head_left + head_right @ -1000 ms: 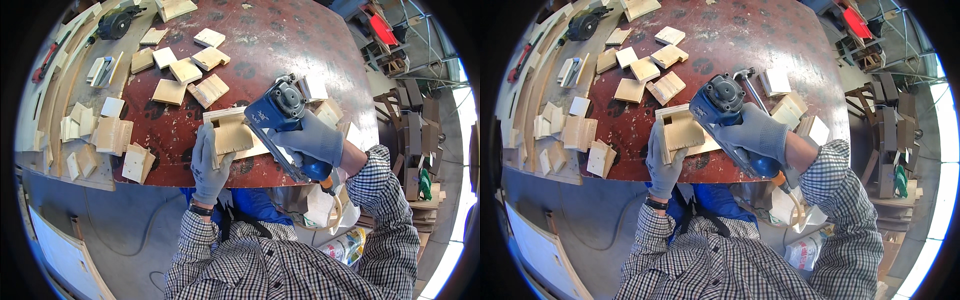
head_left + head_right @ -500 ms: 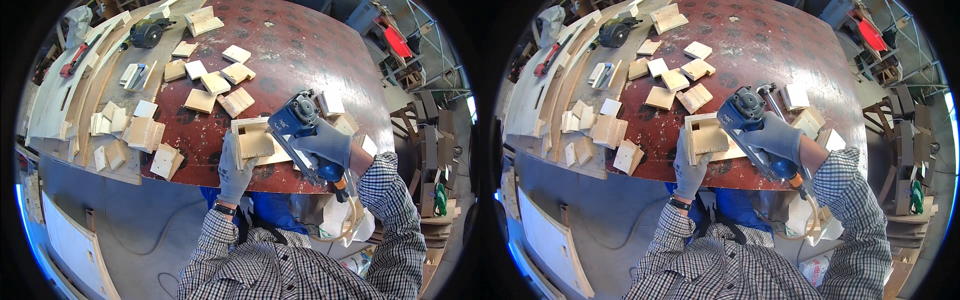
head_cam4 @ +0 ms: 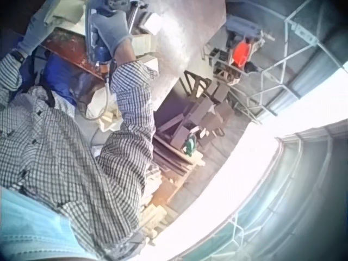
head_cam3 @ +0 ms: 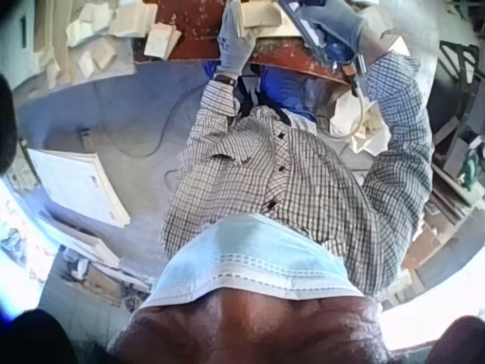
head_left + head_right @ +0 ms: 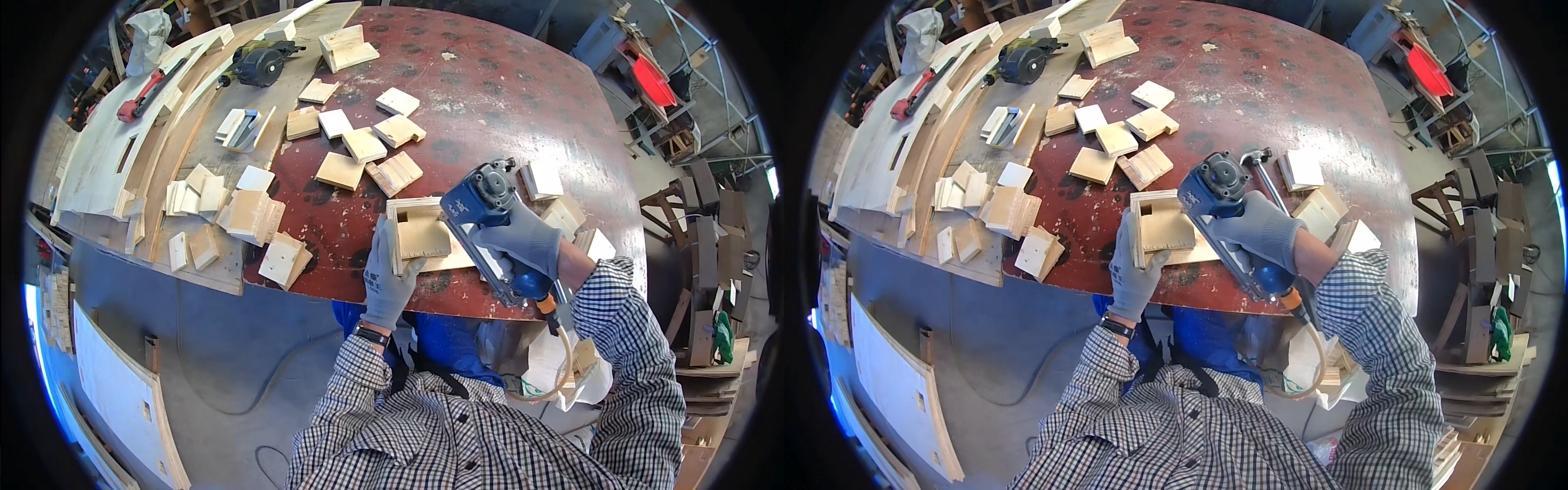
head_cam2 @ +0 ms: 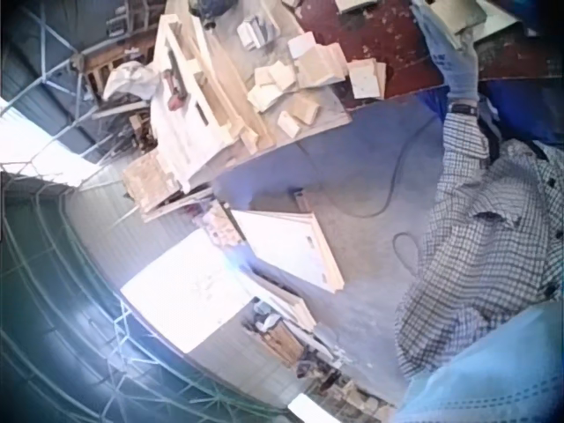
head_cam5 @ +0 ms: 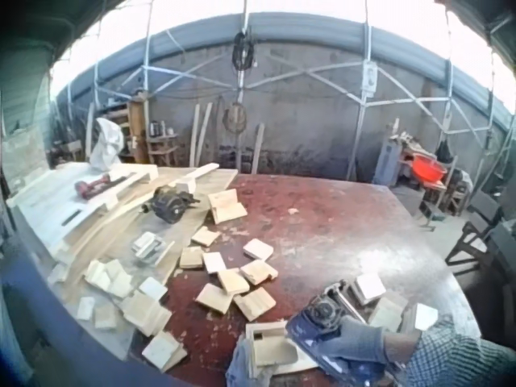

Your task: The person assembles small wooden boxes by hand, aligning pre-cut pieces and securing them with a pneumatic nail gun. The person repeatedly picks up components, fits them together, and fastens the joints, then inspects the assembled units on a cluttered workbench.

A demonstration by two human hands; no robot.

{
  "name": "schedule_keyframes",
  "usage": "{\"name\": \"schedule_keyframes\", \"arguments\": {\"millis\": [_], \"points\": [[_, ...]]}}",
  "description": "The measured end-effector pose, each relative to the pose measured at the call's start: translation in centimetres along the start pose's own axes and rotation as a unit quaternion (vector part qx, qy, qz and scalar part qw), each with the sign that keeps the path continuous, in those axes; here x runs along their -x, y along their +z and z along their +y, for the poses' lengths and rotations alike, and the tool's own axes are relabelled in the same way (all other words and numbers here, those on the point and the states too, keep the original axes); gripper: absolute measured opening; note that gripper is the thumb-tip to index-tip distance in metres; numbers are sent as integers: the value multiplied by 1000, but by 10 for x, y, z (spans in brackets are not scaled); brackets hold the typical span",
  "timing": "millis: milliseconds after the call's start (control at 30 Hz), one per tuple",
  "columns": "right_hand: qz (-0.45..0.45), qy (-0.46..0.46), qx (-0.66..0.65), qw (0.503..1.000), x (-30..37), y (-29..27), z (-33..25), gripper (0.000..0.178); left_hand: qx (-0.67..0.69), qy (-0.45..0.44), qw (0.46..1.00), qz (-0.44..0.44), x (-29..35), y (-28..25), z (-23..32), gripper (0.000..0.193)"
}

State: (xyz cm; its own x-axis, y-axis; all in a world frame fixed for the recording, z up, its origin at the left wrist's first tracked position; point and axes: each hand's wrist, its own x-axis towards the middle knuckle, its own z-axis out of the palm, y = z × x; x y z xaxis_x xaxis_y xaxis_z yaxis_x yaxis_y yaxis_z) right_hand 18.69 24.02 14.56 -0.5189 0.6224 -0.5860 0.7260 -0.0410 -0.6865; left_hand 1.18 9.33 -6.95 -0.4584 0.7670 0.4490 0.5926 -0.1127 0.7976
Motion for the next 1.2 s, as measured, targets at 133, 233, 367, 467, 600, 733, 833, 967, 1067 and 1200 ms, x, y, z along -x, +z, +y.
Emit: {"name": "schedule_keyframes", "arguments": {"millis": [133,233,367,467,600,733,833,967,1067,1200], "points": [[-22,-52,-3,998,1,14,5,33,16,2,1000,1,0,-2,-5,95],[-37,-77,-18,996,8,31,7,42,23,19,999,13,-2,0,-4,96],[-36,-55,19,998,11,39,-7,41,3,27,1000,12,-2,-3,-3,95],[-40,-51,17,998,9,39,-9,41,6,29,1000,7,-2,-4,-2,95],[-52,-69,28,996,-1,32,0,42,3,27,1000,5,-2,-2,-3,94],[-69,-87,18,994,-3,28,-1,42,10,21,1000,5,-1,-3,-2,95],[-79,-63,16,995,-5,25,2,40,16,23,1000,9,-1,-2,-3,96],[-75,-29,23,997,-1,23,-10,39,13,14,1000,3,1,-1,-5,96],[-74,-30,45,996,-9,26,-7,43,8,14,1000,1,2,-1,-6,96],[-66,-37,115,990,-8,31,-17,43,16,19,1000,2,5,-3,-9,95]]}}
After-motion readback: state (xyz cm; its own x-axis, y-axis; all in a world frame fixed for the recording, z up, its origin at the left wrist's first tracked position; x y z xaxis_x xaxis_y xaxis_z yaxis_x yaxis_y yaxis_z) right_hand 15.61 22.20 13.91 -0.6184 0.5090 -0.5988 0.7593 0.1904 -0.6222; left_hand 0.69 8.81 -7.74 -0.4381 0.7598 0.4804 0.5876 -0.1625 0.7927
